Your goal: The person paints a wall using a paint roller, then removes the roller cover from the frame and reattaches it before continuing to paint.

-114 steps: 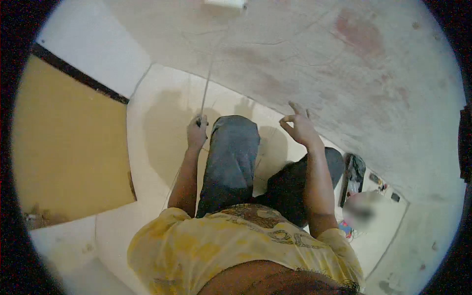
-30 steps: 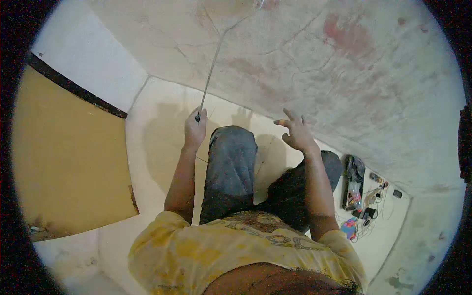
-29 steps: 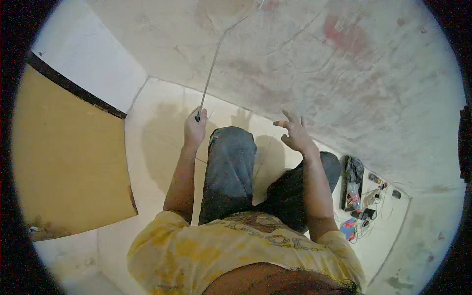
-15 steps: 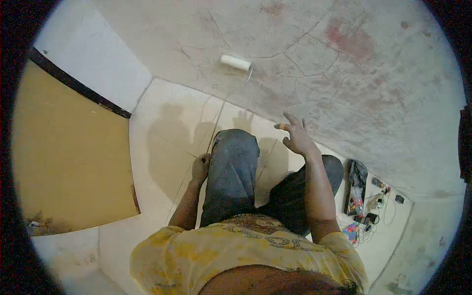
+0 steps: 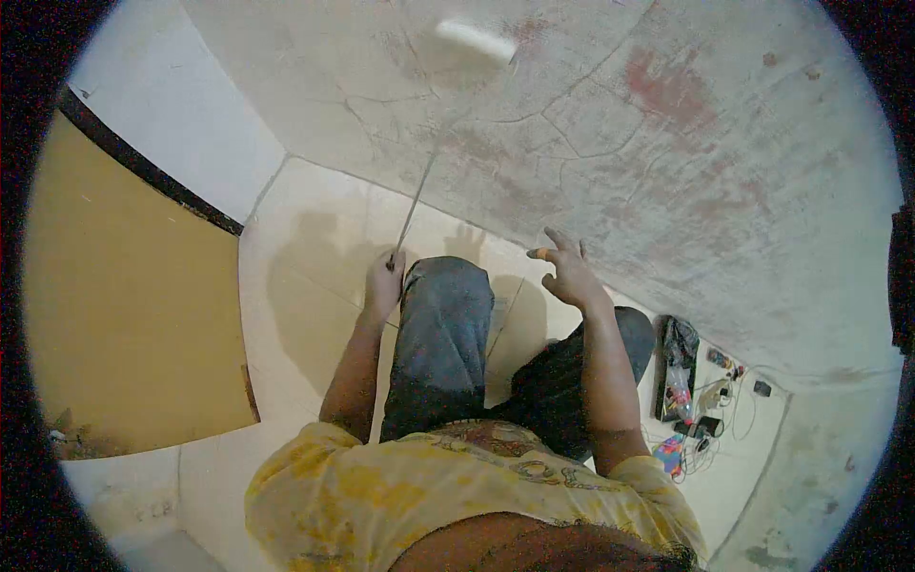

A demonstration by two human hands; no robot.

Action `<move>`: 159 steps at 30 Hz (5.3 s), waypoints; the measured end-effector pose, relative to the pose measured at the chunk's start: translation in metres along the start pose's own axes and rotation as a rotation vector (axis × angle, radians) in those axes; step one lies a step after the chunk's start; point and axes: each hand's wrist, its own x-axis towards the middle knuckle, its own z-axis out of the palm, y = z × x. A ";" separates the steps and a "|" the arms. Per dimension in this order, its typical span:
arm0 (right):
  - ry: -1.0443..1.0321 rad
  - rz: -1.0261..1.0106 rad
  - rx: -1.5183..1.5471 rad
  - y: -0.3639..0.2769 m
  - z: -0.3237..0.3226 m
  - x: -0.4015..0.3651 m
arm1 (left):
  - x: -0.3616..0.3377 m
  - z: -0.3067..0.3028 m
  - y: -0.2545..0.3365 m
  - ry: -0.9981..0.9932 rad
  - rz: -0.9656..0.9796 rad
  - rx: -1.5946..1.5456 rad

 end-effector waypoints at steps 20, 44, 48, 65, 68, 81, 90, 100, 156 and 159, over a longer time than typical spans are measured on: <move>0.014 -0.053 0.004 0.003 0.006 0.005 | -0.024 -0.012 -0.022 0.032 0.037 0.071; -0.036 -0.040 -0.023 -0.002 0.000 0.004 | -0.076 0.024 -0.117 -0.083 -0.121 -0.077; -0.019 -0.055 0.017 0.004 0.007 0.006 | -0.036 -0.007 -0.034 -0.032 -0.206 0.007; -0.010 -0.040 0.027 -0.004 0.005 0.008 | -0.076 0.044 -0.165 -0.165 -0.249 -0.198; -0.015 -0.039 0.027 -0.002 0.006 0.007 | -0.071 0.023 -0.134 -0.163 -0.190 0.006; -0.118 0.023 -0.047 -0.003 0.025 0.021 | 0.023 -0.027 -0.005 0.023 0.000 -0.210; -0.145 0.046 -0.046 0.002 0.037 0.034 | -0.021 -0.009 -0.049 -0.152 -0.204 -0.143; -0.138 0.069 -0.095 -0.012 0.028 0.039 | -0.007 0.017 -0.096 -0.170 -0.069 -0.310; -0.037 0.017 -0.029 -0.024 0.038 0.060 | 0.010 -0.035 -0.075 -0.079 -0.064 -0.029; 0.147 -0.099 0.002 -0.042 0.031 0.059 | 0.028 -0.074 -0.051 0.012 0.120 0.105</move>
